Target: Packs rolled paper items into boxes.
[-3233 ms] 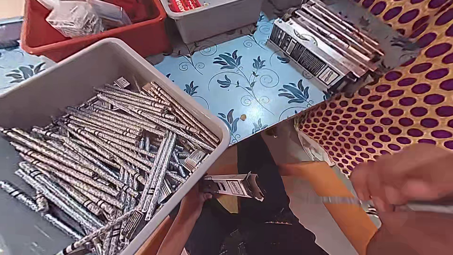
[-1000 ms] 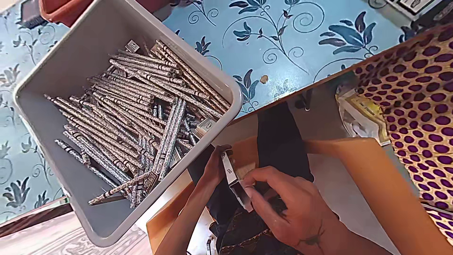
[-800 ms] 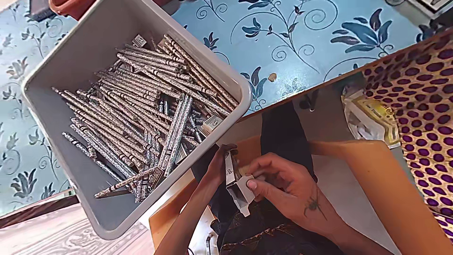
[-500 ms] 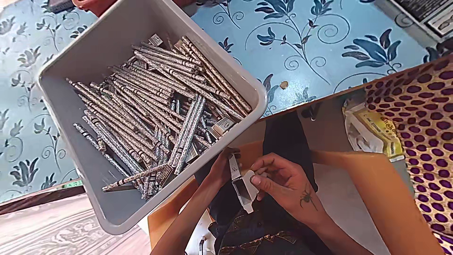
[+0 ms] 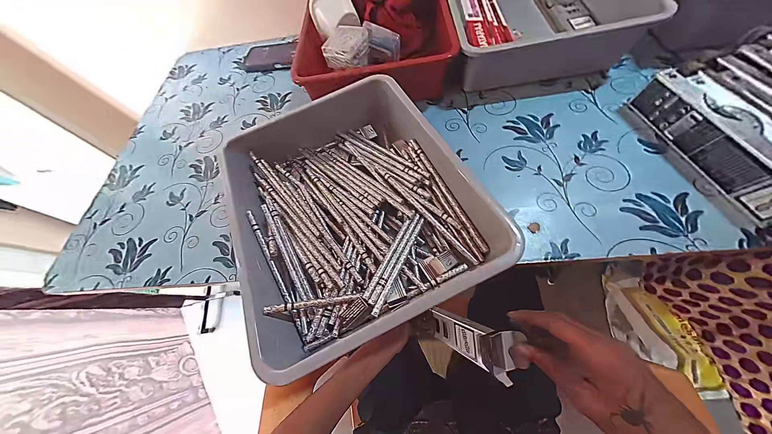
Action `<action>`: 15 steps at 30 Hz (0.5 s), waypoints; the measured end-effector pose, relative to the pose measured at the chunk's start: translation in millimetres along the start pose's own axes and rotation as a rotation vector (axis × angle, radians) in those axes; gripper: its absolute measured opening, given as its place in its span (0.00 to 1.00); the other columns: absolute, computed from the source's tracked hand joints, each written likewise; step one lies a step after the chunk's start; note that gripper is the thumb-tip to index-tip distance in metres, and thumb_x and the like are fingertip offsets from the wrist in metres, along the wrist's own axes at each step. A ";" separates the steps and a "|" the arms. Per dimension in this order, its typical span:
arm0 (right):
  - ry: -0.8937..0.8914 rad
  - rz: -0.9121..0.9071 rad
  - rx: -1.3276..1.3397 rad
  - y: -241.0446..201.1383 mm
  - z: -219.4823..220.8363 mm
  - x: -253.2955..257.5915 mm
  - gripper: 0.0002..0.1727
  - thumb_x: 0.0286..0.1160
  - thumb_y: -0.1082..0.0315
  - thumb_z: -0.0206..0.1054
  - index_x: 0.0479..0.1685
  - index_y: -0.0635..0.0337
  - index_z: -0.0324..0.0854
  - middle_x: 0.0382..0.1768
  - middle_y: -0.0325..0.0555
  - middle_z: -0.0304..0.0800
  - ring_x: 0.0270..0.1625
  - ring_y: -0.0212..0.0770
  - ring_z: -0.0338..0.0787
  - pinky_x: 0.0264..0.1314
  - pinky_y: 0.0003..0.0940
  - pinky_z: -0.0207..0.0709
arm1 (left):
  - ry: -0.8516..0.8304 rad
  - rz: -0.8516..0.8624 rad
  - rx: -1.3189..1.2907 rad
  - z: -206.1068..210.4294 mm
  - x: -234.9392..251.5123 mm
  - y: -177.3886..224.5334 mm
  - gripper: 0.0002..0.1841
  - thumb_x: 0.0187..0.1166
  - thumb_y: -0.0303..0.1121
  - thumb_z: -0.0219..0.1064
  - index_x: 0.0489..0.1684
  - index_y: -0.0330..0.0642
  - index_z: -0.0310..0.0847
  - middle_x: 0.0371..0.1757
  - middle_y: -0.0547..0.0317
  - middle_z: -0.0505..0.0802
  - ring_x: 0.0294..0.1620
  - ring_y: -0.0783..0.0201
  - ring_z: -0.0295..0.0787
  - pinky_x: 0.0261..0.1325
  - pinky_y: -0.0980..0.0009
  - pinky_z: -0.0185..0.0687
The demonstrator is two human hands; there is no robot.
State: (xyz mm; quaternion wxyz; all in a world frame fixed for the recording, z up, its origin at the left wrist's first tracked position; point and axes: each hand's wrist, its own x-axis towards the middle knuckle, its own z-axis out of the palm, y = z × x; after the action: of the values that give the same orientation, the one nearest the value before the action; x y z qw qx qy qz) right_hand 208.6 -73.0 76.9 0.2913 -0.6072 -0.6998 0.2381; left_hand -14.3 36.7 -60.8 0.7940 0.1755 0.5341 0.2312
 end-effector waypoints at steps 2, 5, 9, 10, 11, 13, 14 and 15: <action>-0.062 -0.006 -0.114 -10.3 -23.7 4.4 0.22 0.85 0.59 0.62 0.67 0.65 0.84 0.54 0.57 0.94 0.53 0.47 0.95 0.57 0.38 0.88 | 0.040 0.010 0.020 -0.3 -0.7 -0.3 0.11 0.92 0.36 0.53 0.42 0.42 0.77 0.20 0.63 0.81 0.15 0.70 0.75 0.19 0.75 0.73; 0.018 -0.146 -0.170 -33.1 -52.0 28.1 0.19 0.88 0.61 0.60 0.63 0.68 0.85 0.49 0.58 0.95 0.48 0.41 0.95 0.54 0.31 0.87 | 0.086 0.012 0.103 5.6 -9.8 7.8 0.12 0.92 0.36 0.52 0.54 0.39 0.78 0.31 0.58 0.85 0.25 0.68 0.81 0.25 0.73 0.77; 0.151 -0.512 -0.265 -70.2 -49.4 102.2 0.13 0.83 0.63 0.60 0.49 0.50 0.92 0.39 0.35 0.91 0.40 0.24 0.87 0.38 0.17 0.78 | -0.003 0.014 0.093 -7.5 4.0 -1.4 0.13 0.91 0.39 0.52 0.51 0.41 0.78 0.31 0.58 0.87 0.26 0.66 0.84 0.27 0.71 0.80; 0.058 -0.613 -0.317 -80.1 -43.9 124.0 0.14 0.75 0.66 0.61 0.49 0.50 0.93 0.39 0.37 0.90 0.39 0.30 0.88 0.34 0.23 0.78 | -0.006 0.016 0.082 -9.9 9.5 -5.4 0.13 0.90 0.40 0.53 0.51 0.41 0.78 0.31 0.57 0.88 0.26 0.65 0.84 0.26 0.70 0.79; -0.073 -0.689 -0.362 -86.8 -35.7 143.5 0.14 0.71 0.68 0.64 0.50 0.51 0.93 0.39 0.39 0.88 0.39 0.36 0.88 0.33 0.28 0.78 | 0.006 0.018 0.086 -4.7 5.3 -3.5 0.13 0.91 0.39 0.53 0.54 0.40 0.78 0.32 0.56 0.87 0.26 0.65 0.83 0.26 0.70 0.78; -0.328 -0.762 -0.439 -95.1 -15.4 172.7 0.11 0.70 0.65 0.72 0.51 0.50 0.93 0.40 0.43 0.86 0.42 0.42 0.88 0.36 0.34 0.80 | 0.028 0.011 0.100 6.2 -4.9 2.8 0.11 0.91 0.37 0.54 0.55 0.40 0.77 0.34 0.56 0.86 0.27 0.65 0.82 0.26 0.71 0.76; -0.409 -0.781 -0.466 -97.7 -5.7 182.2 0.10 0.71 0.64 0.74 0.50 0.49 0.93 0.39 0.44 0.86 0.43 0.43 0.88 0.37 0.35 0.81 | 0.042 0.012 0.100 9.1 -7.3 4.4 0.10 0.91 0.36 0.54 0.53 0.40 0.77 0.33 0.56 0.86 0.26 0.66 0.81 0.24 0.73 0.75; -0.452 -0.805 -0.481 -100.1 0.5 188.7 0.10 0.70 0.66 0.75 0.48 0.50 0.93 0.39 0.45 0.86 0.42 0.44 0.89 0.36 0.37 0.81 | 0.044 0.015 0.090 9.9 -8.5 5.0 0.10 0.91 0.36 0.54 0.52 0.39 0.77 0.33 0.56 0.85 0.25 0.66 0.80 0.23 0.73 0.74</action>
State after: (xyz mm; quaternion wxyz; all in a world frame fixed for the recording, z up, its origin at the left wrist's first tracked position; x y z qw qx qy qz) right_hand 119.5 98.6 167.7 0.0535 -0.2729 -0.9584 0.0649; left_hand -8.8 35.8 -48.1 0.7715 0.2100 0.5601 0.2166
